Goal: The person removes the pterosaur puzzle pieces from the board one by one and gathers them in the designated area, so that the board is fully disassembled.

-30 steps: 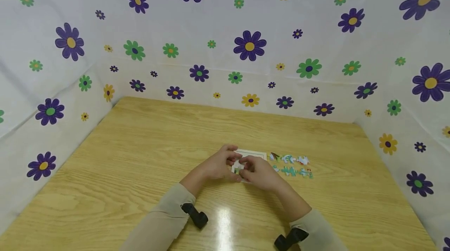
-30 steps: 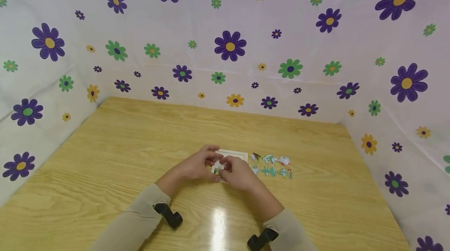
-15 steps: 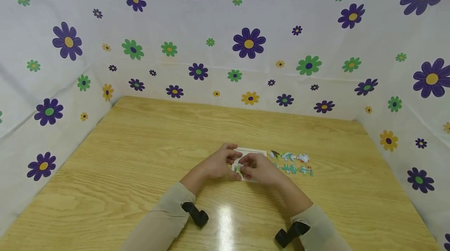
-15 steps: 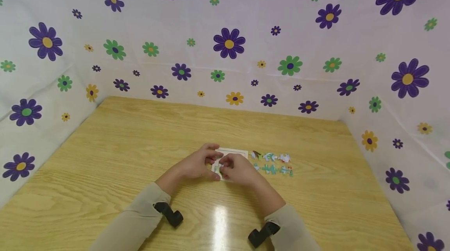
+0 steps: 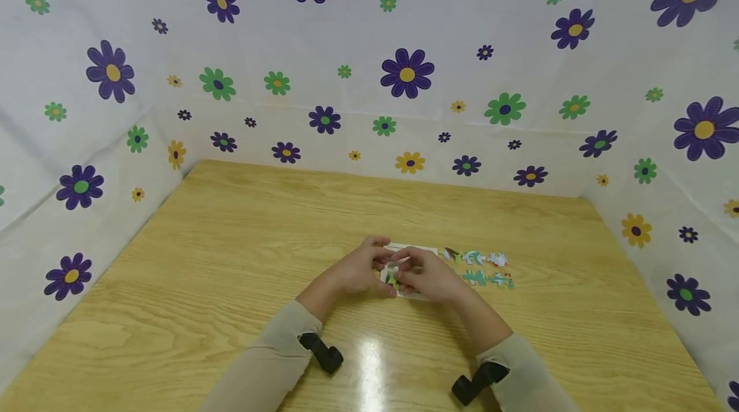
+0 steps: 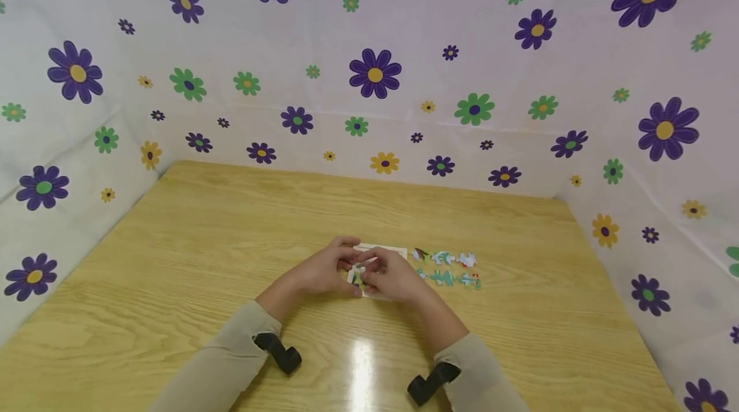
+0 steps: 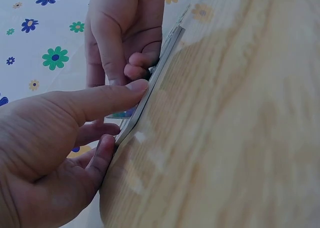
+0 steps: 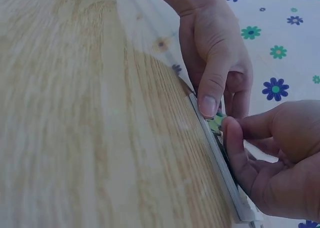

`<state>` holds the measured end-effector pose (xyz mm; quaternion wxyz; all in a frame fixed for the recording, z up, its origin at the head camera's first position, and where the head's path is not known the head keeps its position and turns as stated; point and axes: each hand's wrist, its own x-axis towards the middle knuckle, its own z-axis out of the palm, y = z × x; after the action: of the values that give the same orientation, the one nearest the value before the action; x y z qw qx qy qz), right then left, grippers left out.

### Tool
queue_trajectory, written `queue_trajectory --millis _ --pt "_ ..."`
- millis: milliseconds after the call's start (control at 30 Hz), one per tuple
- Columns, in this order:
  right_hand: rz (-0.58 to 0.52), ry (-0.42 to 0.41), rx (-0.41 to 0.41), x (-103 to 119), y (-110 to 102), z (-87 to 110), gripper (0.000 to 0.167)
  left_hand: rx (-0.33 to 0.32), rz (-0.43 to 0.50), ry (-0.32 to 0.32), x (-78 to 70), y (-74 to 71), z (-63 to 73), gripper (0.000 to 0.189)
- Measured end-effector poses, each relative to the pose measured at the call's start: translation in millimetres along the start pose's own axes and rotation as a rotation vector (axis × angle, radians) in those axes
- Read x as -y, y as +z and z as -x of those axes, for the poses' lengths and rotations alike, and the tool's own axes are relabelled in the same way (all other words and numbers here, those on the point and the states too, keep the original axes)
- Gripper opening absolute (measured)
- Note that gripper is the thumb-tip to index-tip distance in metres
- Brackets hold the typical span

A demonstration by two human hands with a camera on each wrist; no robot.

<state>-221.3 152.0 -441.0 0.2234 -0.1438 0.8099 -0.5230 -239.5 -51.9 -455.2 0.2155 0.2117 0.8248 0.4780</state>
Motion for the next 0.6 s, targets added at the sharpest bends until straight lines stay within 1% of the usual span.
queue_trajectory --millis 100,167,300,400,500,600 --pt "-0.028 -0.009 0.005 -4 -3 1.8 0.033 0.000 -0.019 -0.008 0.0 0.8 0.0 0.074" --pt "-0.072 0.005 0.006 -6 -4 3.0 0.032 -0.005 -0.015 -0.014 -0.3 1.1 0.5 0.073" --pt "-0.193 0.067 -0.004 -9 -4 4.9 0.032 -0.014 -0.001 -0.034 -0.5 1.1 1.3 0.075" --pt "-0.256 0.102 -0.015 -10 -6 7.7 0.032 -0.020 0.002 -0.038 0.0 1.2 1.0 0.075" --pt "-0.276 0.093 -0.032 -10 -10 13.6 0.034 -0.020 0.004 -0.029 -0.4 1.4 0.7 0.075" --pt "-0.278 0.066 -0.050 -8 -17 22.0 0.037 -0.020 0.008 -0.022 -1.2 1.9 0.4 0.075"
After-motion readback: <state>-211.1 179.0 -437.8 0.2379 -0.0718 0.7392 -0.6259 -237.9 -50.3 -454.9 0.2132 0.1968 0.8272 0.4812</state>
